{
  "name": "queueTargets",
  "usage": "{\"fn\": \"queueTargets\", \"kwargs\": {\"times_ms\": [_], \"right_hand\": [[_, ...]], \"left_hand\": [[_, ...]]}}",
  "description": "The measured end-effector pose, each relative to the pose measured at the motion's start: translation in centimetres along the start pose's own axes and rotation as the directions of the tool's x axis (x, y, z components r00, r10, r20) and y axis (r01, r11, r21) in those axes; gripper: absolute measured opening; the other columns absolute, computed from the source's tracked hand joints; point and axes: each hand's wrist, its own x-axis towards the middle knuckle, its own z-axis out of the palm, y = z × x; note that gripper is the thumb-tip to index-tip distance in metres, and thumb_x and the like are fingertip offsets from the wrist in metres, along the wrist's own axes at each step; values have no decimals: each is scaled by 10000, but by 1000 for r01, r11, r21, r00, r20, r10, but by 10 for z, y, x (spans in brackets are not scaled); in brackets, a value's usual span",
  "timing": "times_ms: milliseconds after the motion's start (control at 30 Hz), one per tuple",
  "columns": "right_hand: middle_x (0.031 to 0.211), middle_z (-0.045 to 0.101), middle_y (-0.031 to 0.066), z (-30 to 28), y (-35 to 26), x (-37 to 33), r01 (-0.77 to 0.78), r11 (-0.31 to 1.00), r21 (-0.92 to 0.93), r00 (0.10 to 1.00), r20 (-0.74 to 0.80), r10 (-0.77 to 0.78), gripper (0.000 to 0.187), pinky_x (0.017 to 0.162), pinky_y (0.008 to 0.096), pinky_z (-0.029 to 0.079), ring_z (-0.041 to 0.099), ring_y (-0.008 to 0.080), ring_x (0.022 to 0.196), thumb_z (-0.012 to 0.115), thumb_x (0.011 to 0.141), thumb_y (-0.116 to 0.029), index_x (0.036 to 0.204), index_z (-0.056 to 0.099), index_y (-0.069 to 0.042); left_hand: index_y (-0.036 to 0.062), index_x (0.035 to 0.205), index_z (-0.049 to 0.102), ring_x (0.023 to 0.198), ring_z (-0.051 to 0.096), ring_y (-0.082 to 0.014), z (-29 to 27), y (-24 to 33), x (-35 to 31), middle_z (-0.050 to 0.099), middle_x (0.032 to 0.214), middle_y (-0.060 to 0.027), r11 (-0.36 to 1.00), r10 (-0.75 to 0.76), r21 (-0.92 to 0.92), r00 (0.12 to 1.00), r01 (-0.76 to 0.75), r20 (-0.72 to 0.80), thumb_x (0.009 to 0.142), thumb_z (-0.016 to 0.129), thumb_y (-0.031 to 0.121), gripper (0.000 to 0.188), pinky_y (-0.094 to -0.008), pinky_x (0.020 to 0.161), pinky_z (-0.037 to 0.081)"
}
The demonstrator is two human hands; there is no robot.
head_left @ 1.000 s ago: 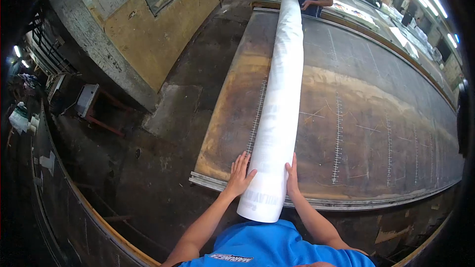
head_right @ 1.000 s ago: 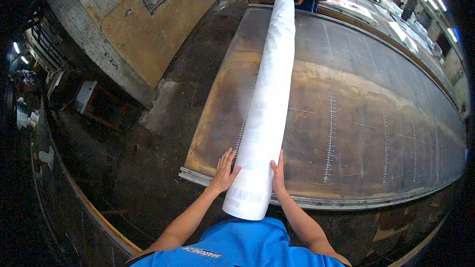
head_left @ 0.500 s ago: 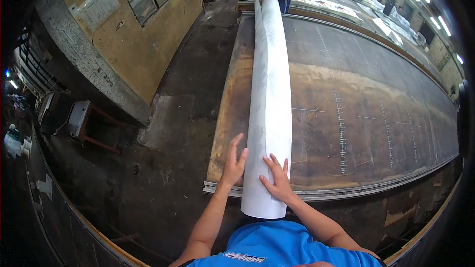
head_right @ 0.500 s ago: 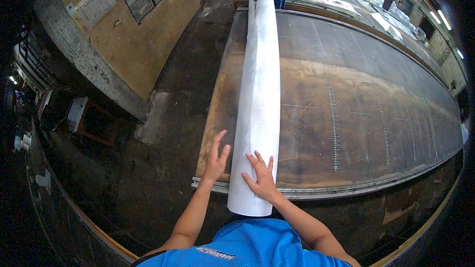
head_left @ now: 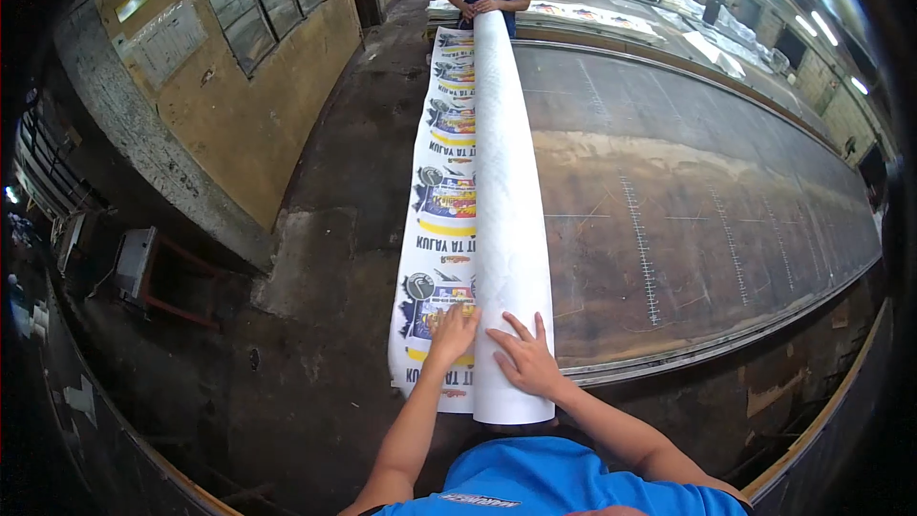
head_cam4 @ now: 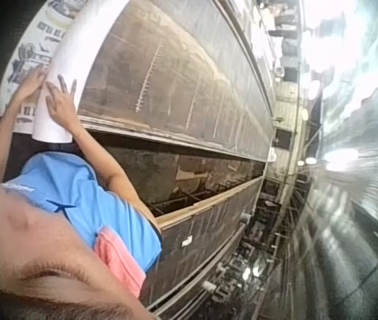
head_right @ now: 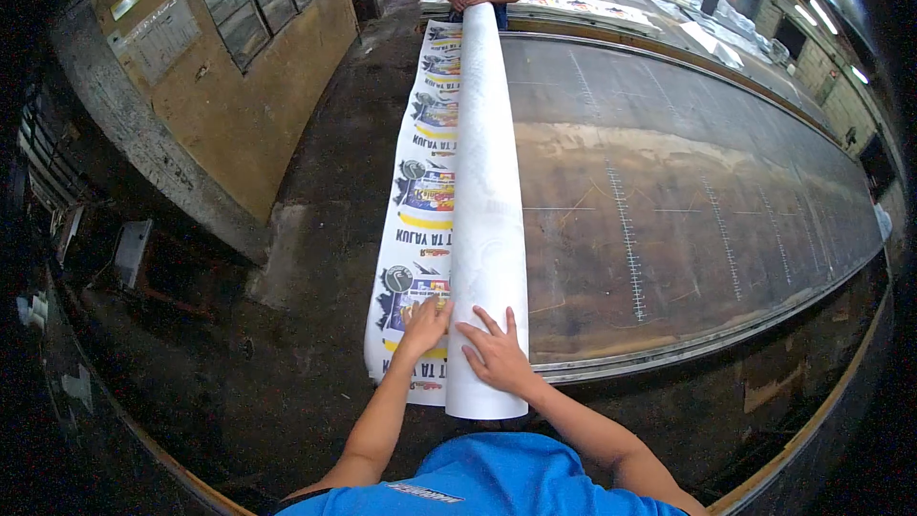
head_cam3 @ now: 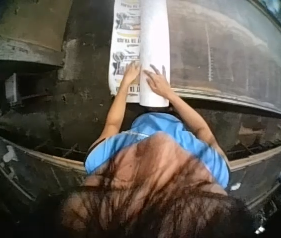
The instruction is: Rolling up a long strip of printed graphics and cutting it with scissors at the end of the roll.
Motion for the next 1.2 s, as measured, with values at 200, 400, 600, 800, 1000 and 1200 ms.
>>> {"fn": "queueTargets", "kwargs": {"times_ms": [200,400,600,800,1000,1200], "right_hand": [[1504,490,44,3,-32,-37,5,996,-87,999,40,-2,382,1128,744,49,292,319,1492,635,878,-315,1235,685,-190],[1506,507,6,-4,9,-77,33,993,114,999,-24,-31,382,1148,710,26,316,330,1484,620,865,-212,1239,698,-238],[1498,503,129,9,109,-144,15,913,408,932,-336,135,436,1212,514,116,316,347,1476,531,943,-205,1365,632,-160],[1112,718,160,-17,163,-216,-383,539,751,562,-274,781,294,860,316,515,682,214,990,533,981,-82,1228,675,-9],[1134,688,144,-68,93,-274,-211,843,495,655,-569,498,286,987,366,484,639,282,1153,598,909,-22,1187,661,3],[1403,511,199,-87,95,-320,-438,811,388,515,-631,580,458,1144,464,340,465,377,1353,616,945,-135,1370,498,-14]], "left_hand": [[-25,1506,352,1440,348,-402,53,-35,-2,395,1536,-257,874,134,-469,991,-129,-22,1077,294,488,671,-418,1185,268],[-33,1536,296,1473,290,-313,100,1,-11,316,1588,-206,658,-49,-751,992,-52,-112,1050,391,492,722,-371,1216,194],[-53,1539,250,1495,218,-409,132,87,-36,230,1608,-274,931,68,-321,947,-174,-315,942,602,463,864,-450,1224,179],[13,1562,260,1497,182,-428,129,117,-62,179,1638,-234,814,545,-159,829,-559,-124,919,651,356,827,-495,1226,144],[114,1492,452,1528,109,-398,193,193,-100,288,1623,-125,735,674,175,736,-656,-70,999,501,350,548,-633,1187,51],[112,1315,597,1355,457,-310,298,334,-95,602,1347,-87,657,753,-214,644,-723,138,968,576,251,374,-632,1178,130]]}}
